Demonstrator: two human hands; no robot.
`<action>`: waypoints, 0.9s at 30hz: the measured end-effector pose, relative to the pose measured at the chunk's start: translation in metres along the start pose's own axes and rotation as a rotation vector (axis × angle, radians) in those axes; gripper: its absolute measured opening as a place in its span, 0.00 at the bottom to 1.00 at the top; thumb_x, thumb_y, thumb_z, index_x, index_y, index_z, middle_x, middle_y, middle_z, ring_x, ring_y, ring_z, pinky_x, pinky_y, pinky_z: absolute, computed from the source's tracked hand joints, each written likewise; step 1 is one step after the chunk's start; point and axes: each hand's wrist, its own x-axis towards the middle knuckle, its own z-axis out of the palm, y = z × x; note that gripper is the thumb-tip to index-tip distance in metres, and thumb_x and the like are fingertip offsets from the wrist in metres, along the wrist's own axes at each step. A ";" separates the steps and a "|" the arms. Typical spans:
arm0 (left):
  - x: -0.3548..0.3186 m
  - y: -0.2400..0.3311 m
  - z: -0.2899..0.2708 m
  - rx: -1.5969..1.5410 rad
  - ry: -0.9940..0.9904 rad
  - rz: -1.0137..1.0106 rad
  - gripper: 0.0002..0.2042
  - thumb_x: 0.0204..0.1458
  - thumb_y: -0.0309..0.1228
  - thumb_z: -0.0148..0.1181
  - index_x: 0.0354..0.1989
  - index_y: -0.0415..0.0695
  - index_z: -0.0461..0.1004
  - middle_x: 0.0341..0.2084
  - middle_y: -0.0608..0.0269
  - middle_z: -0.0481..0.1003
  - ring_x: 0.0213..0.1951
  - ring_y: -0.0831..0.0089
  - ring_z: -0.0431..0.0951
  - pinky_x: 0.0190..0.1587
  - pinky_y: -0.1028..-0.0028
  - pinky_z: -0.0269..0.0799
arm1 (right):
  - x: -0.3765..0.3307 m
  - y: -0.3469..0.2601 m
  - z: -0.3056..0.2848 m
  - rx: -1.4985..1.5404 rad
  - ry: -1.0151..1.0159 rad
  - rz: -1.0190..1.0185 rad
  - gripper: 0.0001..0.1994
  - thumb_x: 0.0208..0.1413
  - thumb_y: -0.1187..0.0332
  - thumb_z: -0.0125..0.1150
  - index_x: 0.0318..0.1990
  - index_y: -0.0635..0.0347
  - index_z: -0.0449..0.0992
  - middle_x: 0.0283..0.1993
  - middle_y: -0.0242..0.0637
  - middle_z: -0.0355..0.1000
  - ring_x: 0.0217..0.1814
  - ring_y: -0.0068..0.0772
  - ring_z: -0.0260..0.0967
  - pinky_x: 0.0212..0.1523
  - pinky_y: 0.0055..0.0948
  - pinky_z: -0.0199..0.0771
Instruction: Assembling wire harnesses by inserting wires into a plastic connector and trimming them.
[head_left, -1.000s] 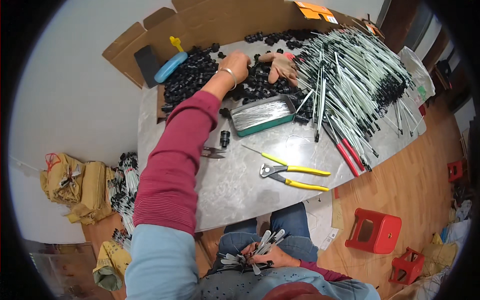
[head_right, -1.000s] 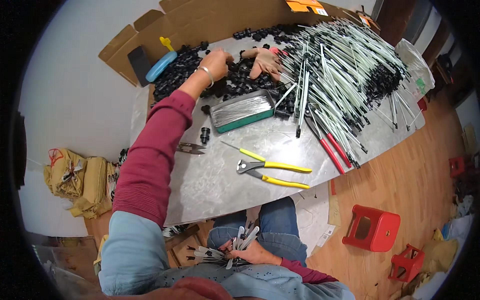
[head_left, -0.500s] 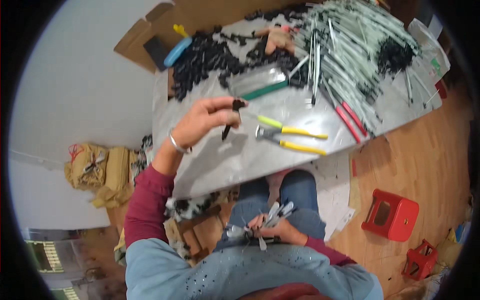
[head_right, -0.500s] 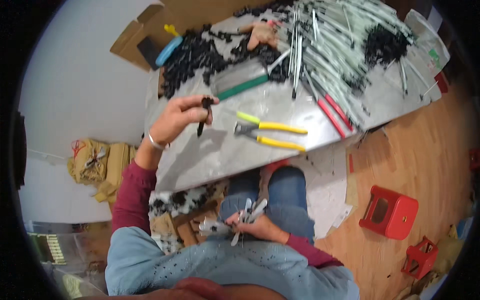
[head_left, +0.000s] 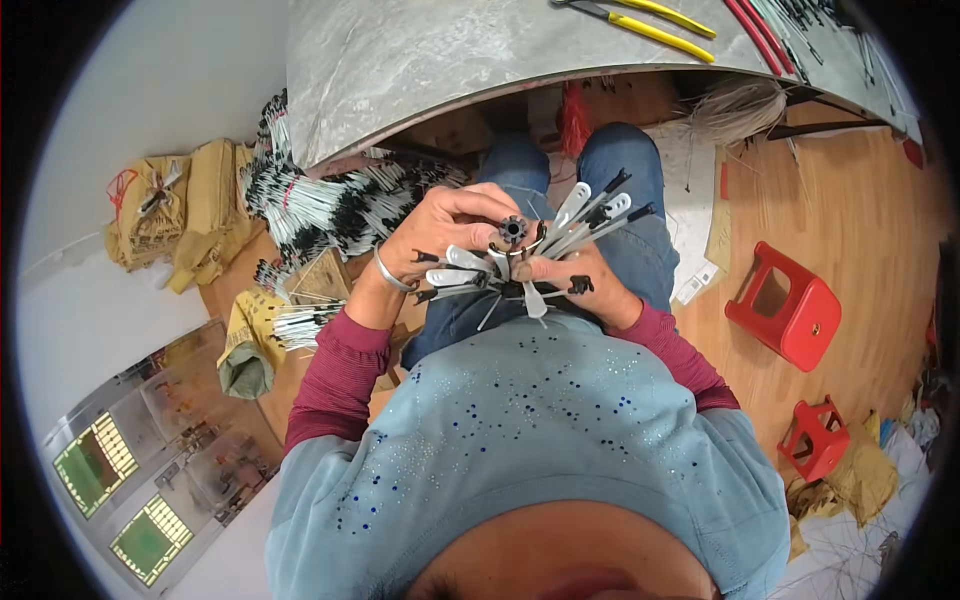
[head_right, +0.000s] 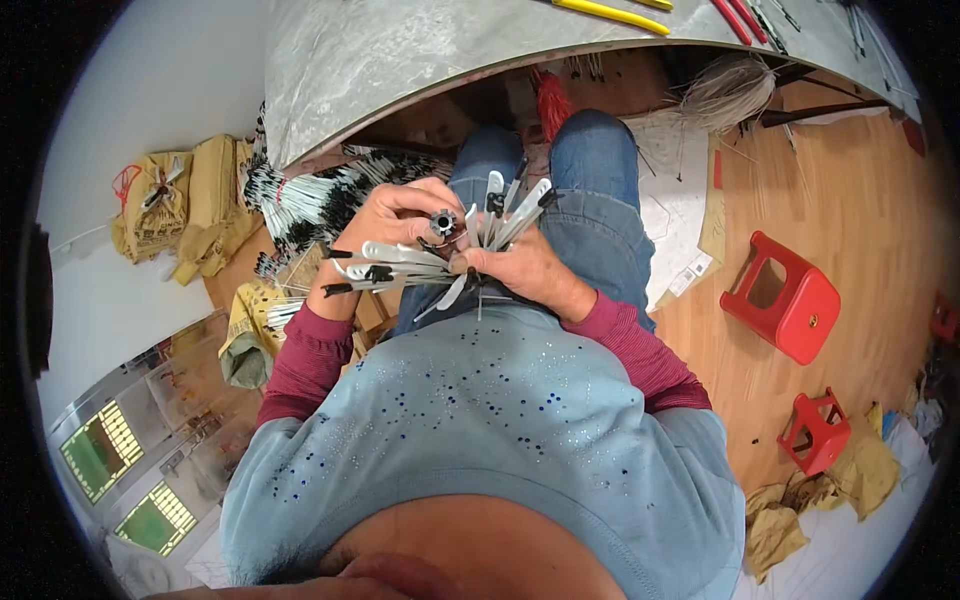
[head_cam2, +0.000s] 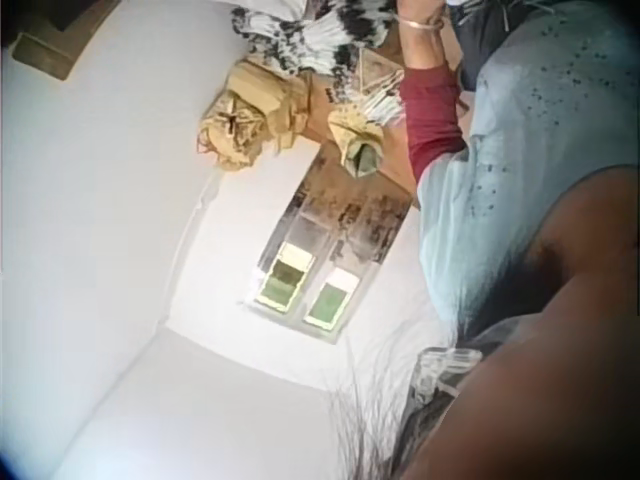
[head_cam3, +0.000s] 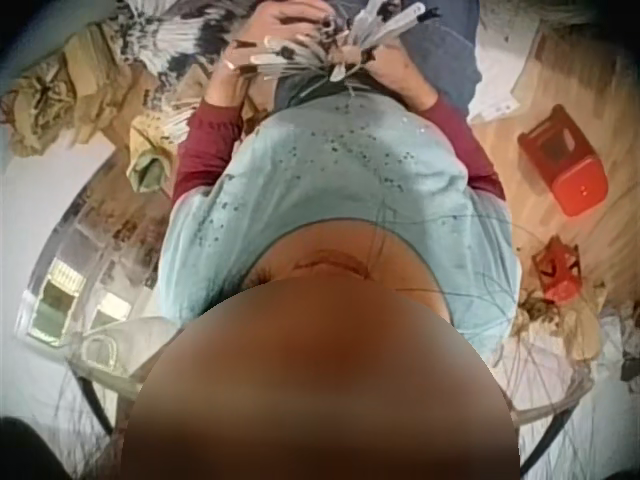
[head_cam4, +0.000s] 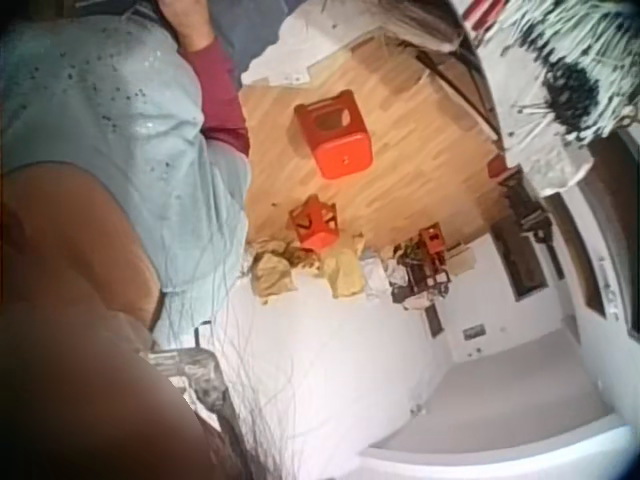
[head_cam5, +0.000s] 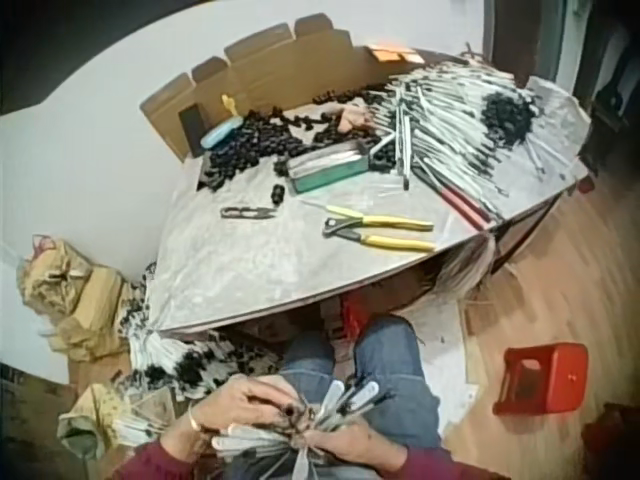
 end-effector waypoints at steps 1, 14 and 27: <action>-0.001 0.001 -0.001 0.003 -0.013 0.023 0.15 0.51 0.32 0.69 0.44 0.35 0.81 0.41 0.56 0.77 0.42 0.69 0.78 0.46 0.72 0.74 | 0.001 -0.001 0.004 -0.020 0.025 0.001 0.08 0.55 0.70 0.65 0.40 0.62 0.77 0.38 0.29 0.75 0.41 0.21 0.71 0.45 0.25 0.72; -0.006 -0.007 -0.002 -0.416 0.319 -0.060 0.18 0.59 0.35 0.63 0.52 0.35 0.75 0.41 0.60 0.78 0.42 0.73 0.79 0.44 0.73 0.78 | 0.013 0.008 0.008 -0.014 0.034 -0.046 0.18 0.56 0.59 0.69 0.44 0.65 0.73 0.42 0.37 0.77 0.51 0.33 0.77 0.50 0.31 0.78; 0.015 -0.022 -0.025 -0.821 0.333 0.127 0.16 0.64 0.33 0.54 0.57 0.40 0.70 0.46 0.58 0.77 0.47 0.65 0.77 0.52 0.63 0.74 | 0.010 -0.006 0.011 -0.073 0.031 -0.005 0.13 0.58 0.71 0.61 0.47 0.69 0.73 0.46 0.43 0.77 0.50 0.34 0.77 0.50 0.32 0.80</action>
